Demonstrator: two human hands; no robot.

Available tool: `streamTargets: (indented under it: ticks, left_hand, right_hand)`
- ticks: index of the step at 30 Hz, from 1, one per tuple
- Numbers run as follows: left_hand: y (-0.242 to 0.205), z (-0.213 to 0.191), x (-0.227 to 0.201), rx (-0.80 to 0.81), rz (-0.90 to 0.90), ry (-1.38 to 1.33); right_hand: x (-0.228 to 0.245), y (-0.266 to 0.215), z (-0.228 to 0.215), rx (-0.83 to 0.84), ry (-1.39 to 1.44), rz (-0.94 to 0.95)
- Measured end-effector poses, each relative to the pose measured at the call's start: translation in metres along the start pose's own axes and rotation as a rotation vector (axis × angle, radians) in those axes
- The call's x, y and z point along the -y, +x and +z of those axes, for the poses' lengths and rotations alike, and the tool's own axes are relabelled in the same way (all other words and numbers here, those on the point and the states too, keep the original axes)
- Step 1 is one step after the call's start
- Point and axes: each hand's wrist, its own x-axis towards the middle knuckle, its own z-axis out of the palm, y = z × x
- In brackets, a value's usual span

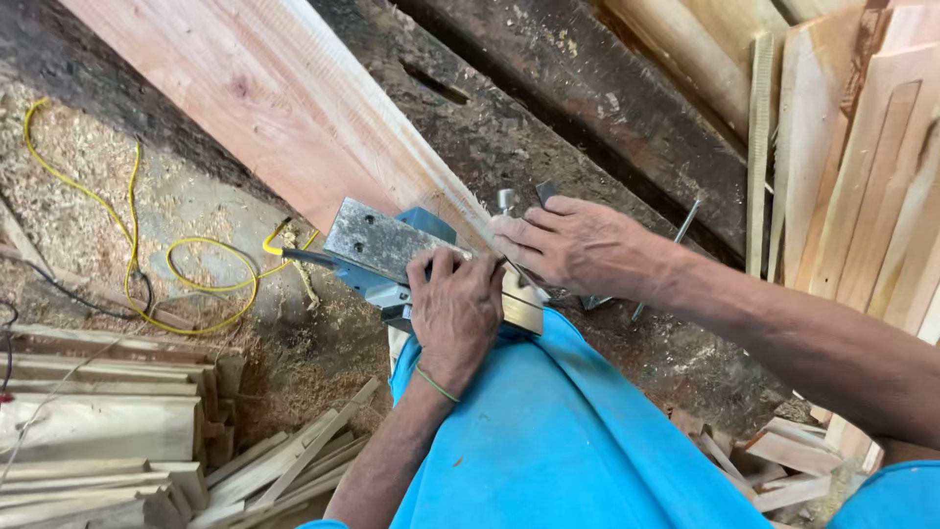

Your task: The person uses a T-handle wrench to tighten and loosen screws on a handheld electric wood planer. They repeatedly adjust the planer's fence and depth settings while holding the tool over a wooden plank.

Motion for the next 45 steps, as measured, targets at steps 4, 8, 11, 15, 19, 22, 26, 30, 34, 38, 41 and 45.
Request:
streamTargets:
  ticks: [4, 8, 11, 15, 19, 22, 26, 30, 34, 38, 41, 45]
  left_hand:
    - [-0.002, -0.002, -0.005, 0.020, -0.011, 0.039]
    - [-0.008, 0.001, -0.001, 0.047, -0.046, -0.061]
    - [-0.024, -0.002, 0.012, -0.209, -0.041, -0.184]
    - [-0.060, -0.021, 0.034, -0.426, -0.119, -0.175]
    - [-0.086, -0.028, 0.036, -0.310, -0.241, -0.146]
    - [-0.092, -0.020, 0.033, -0.239, -0.052, -0.043]
    - [-0.096, -0.014, 0.038, -0.135, 0.012, 0.008]
    - [-0.077, -0.014, 0.062, -0.219, 0.143, 0.092]
    - [-0.078, -0.013, 0.070, -0.242, 0.214, 0.116]
    - [-0.069, -0.001, 0.063, -0.263, 0.228, 0.118]
    - [-0.073, 0.003, 0.052, -0.274, 0.239, 0.147]
    - [-0.071, 0.007, 0.045, -0.264, 0.215, 0.142]
  right_hand:
    - [0.018, 0.007, 0.025, 0.446, 0.415, 0.412]
    - [0.012, 0.014, 0.048, 0.217, 1.263, 0.866]
    - [0.011, 0.016, 0.063, 0.396, 1.755, 1.230]
    - [0.026, 0.003, 0.077, 0.146, 2.022, 1.156]
    - [0.031, -0.003, 0.083, -0.164, 2.288, 1.066]
    - [0.038, -0.011, 0.080, -0.175, 2.264, 0.895]
    - [0.045, -0.016, 0.070, -0.164, 1.785, 0.730]
    - [0.032, -0.022, 0.067, -0.231, 1.524, 0.756]
    - [0.038, -0.040, 0.083, -0.310, 1.307, 0.783]
    - [0.045, -0.049, 0.121, -0.169, 0.674, 0.923]
    - [0.058, -0.053, 0.148, -0.141, 0.468, 0.999]
    - [0.064, -0.055, 0.144, -0.183, 0.496, 1.037]
